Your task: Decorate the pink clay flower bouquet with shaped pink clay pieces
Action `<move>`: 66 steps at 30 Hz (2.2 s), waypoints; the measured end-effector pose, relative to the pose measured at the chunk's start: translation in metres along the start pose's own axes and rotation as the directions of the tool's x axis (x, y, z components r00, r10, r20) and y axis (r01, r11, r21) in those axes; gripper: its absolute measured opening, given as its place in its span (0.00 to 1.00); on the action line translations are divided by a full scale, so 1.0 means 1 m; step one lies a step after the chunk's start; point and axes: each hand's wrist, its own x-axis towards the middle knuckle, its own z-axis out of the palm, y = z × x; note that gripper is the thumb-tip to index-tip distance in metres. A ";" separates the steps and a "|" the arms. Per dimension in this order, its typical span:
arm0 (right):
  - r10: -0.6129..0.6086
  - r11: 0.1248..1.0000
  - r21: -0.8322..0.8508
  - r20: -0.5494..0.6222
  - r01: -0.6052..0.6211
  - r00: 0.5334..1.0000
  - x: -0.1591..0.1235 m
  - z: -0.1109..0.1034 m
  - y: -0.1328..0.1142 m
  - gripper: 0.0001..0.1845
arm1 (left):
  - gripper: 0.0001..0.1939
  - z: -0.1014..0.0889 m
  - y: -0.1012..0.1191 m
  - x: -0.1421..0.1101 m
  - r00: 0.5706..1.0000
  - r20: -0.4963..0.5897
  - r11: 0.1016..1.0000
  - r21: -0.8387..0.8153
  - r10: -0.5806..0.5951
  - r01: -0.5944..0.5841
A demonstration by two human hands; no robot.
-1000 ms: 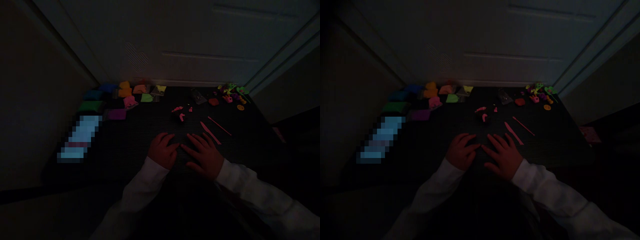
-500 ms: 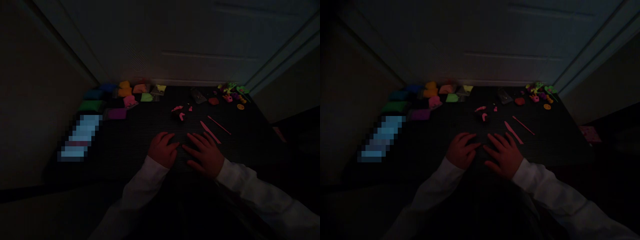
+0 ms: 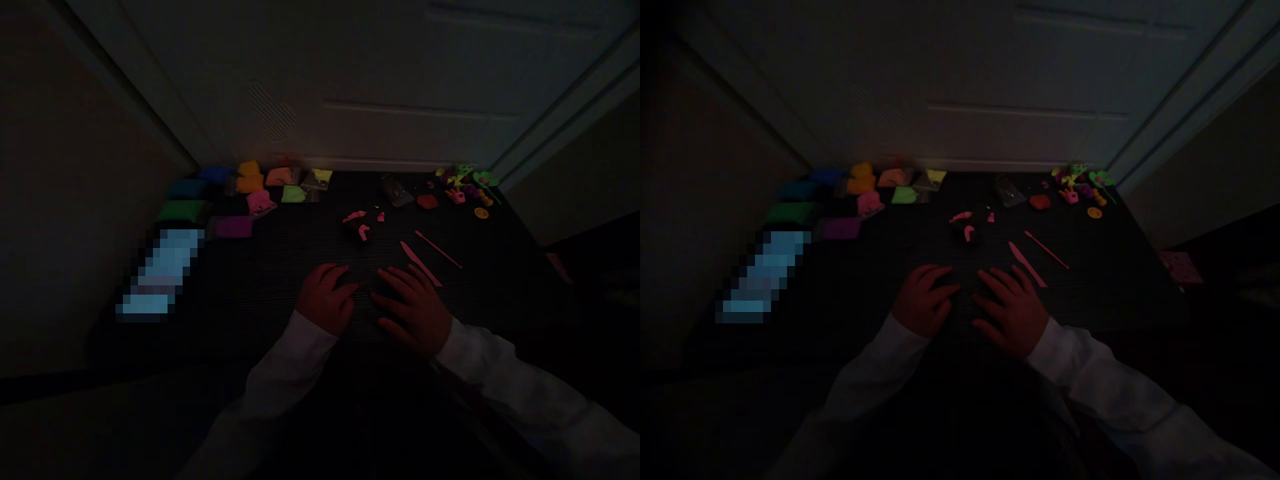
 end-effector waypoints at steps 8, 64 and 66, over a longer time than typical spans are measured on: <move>0.004 1.000 0.000 0.001 -0.004 1.000 -0.001 0.002 0.000 0.21 | 0.15 -0.001 0.002 -0.001 0.994 0.087 0.998 0.001 0.069 -0.070; 0.016 0.999 -0.032 0.094 -0.013 0.995 0.003 -0.001 -0.001 0.24 | 0.14 -0.003 0.001 -0.004 0.998 0.042 0.995 0.095 0.039 -0.043; 0.013 1.000 -0.028 0.082 -0.011 0.997 0.003 -0.001 0.000 0.23 | 0.15 -0.003 0.000 -0.005 0.998 0.049 0.995 0.093 0.039 -0.044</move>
